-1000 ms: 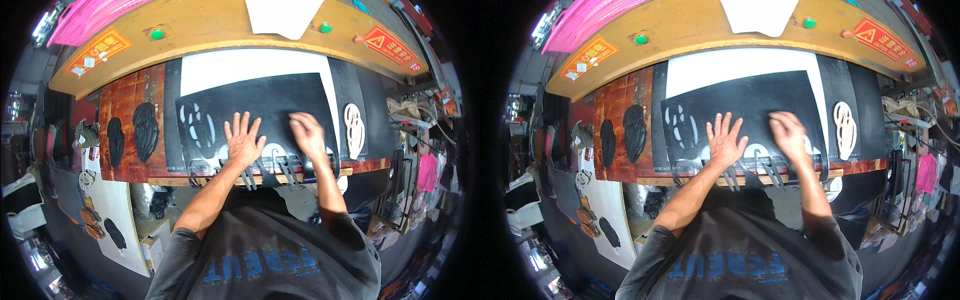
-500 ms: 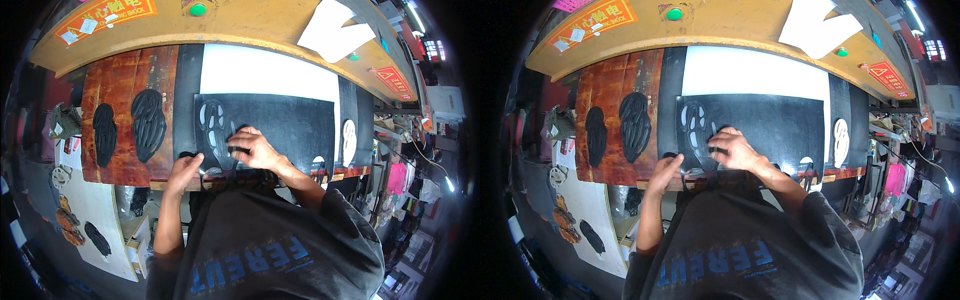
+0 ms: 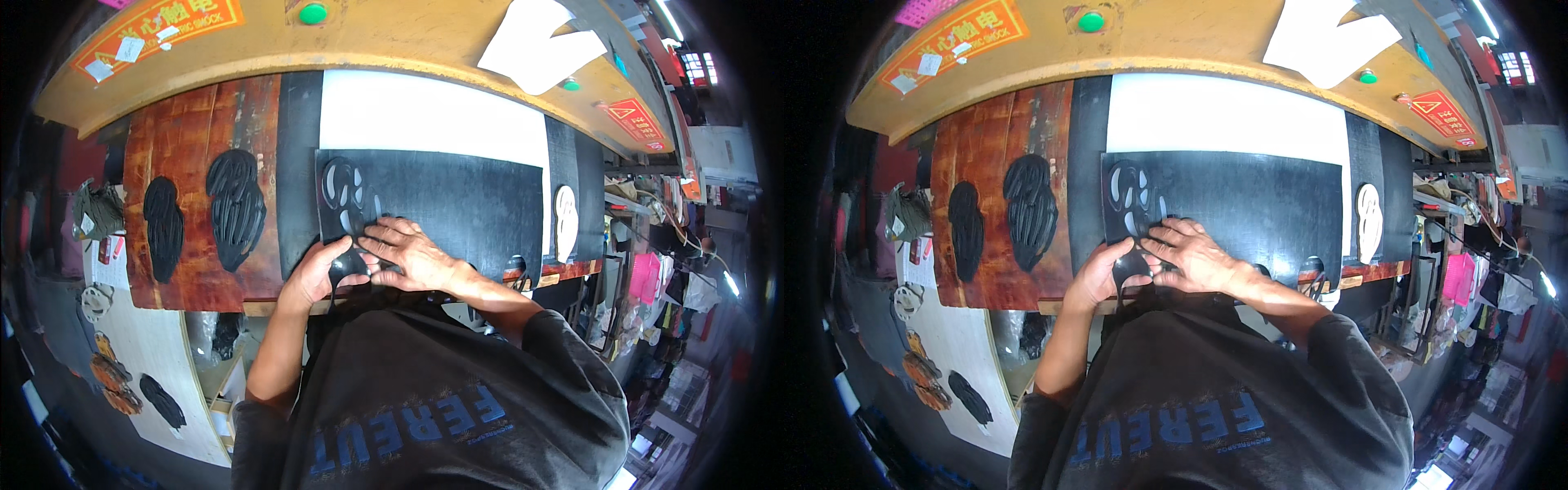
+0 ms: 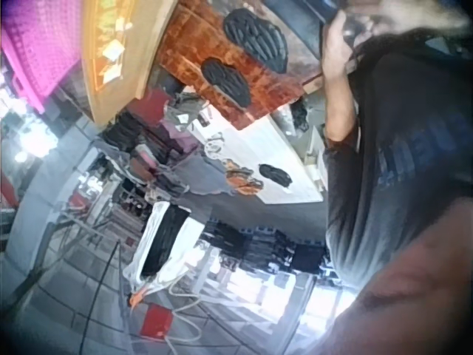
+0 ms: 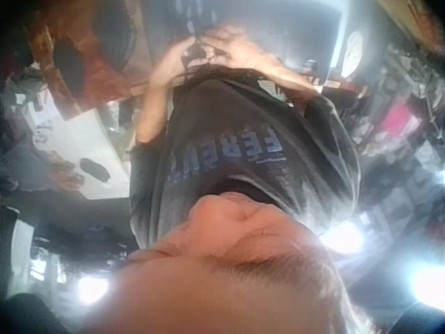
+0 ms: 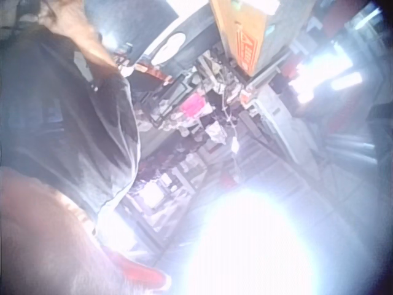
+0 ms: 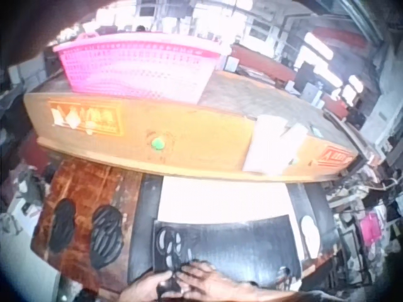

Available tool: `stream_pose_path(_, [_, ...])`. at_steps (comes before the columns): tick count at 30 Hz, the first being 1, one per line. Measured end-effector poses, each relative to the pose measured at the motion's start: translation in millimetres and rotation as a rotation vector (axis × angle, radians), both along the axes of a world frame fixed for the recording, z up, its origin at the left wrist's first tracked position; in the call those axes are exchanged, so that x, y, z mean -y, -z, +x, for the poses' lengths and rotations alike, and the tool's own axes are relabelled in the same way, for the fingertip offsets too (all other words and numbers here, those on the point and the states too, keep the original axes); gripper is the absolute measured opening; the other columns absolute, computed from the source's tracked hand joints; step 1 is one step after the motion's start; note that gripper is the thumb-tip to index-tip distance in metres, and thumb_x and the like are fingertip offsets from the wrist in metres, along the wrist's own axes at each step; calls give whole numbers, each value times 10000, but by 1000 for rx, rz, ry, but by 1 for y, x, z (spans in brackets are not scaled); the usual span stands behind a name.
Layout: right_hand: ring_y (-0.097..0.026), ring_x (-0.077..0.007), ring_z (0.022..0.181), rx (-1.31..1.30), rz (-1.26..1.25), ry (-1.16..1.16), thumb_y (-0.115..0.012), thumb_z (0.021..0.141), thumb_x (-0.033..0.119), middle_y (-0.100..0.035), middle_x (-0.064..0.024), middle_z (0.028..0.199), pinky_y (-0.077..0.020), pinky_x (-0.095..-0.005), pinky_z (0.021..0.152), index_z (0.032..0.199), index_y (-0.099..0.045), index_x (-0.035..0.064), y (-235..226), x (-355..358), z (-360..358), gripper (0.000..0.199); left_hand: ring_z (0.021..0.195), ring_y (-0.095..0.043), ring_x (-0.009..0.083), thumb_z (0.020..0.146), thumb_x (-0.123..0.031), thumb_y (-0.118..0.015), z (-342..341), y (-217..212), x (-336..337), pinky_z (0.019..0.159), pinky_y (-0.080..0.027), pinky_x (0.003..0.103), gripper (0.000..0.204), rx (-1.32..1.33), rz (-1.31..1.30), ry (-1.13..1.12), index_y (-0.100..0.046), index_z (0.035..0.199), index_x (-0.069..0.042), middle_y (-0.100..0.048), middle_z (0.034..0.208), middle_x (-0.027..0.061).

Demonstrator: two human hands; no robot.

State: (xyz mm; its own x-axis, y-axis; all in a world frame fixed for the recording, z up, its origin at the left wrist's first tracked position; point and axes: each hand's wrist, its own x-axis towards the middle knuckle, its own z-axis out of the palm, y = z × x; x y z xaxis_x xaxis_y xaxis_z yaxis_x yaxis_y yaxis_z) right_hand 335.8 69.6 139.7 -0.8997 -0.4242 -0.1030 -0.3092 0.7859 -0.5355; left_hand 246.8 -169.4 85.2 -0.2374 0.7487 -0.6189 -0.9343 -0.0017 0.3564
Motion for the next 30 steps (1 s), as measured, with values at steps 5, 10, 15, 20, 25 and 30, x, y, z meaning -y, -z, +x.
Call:
stream_pose_path(5, [-714, -386, 973, 251, -480, 479, -681, 1061, 274, -730, -175, 984, -580, -476, 849, 1125, -762, 14, 21, -7, -8, 280, 1163, -651, 384, 1022, -213, -667, 26, -19, -4, 940, -531, 500, 347, -1768, -1103, -163, -642, 1295, -1, -671, 1277, 206])
stream_pose_path(10, [-747, -288, 933, 502, -70, 68, -665, 1074, 268, -755, -147, 1010, -589, -447, 829, 1078, -771, 77, -1, -52, -87, 218, 1613, -232, 498, 986, -439, -698, 45, 8, -44, 1308, -168, 607, 954, -1815, -850, 198, -270, 1628, 122, -301, 1704, 326])
stream_pose_path(15, [-699, -183, 742, 43, -395, 710, -666, 1071, 378, -734, -91, 781, -573, -391, 735, 1037, -764, 13, -47, -125, -176, 379, 1625, -219, 469, 960, -444, -713, 54, 33, -44, 1310, -140, 611, 938, -2020, -913, 304, -345, 1607, 125, -293, 1714, 319])
stream_pose_path(20, [-700, -155, 715, 115, -191, 575, -689, 1059, 376, -721, -78, 748, -574, -375, 724, 1052, -796, 27, -89, -122, -189, 366, 1632, -211, 453, 961, -455, -710, 54, 33, -47, 1315, -126, 603, 935, -1985, -936, 296, -356, 1610, 118, -288, 1722, 305])
stream_pose_path(25, [-684, -149, 691, 223, -389, 597, -657, 1086, 387, -742, -47, 821, -544, -317, 712, 1073, -779, 51, -93, -88, -160, 357, 1612, -250, 461, 967, -408, -715, 48, 17, -48, 1308, -159, 606, 829, -1873, -879, 206, -440, 1571, 88, -338, 1701, 288])
stream_pose_path(30, [-735, -146, 736, 495, -833, 685, -690, 1080, 309, -781, -68, 921, -608, -271, 673, 1126, -761, 22, -70, -77, -132, 299, 1161, -696, 408, 963, -348, -776, 29, -33, -56, 1015, -534, 521, 453, -1546, -599, -157, -699, 1209, 25, -732, 1181, 242])
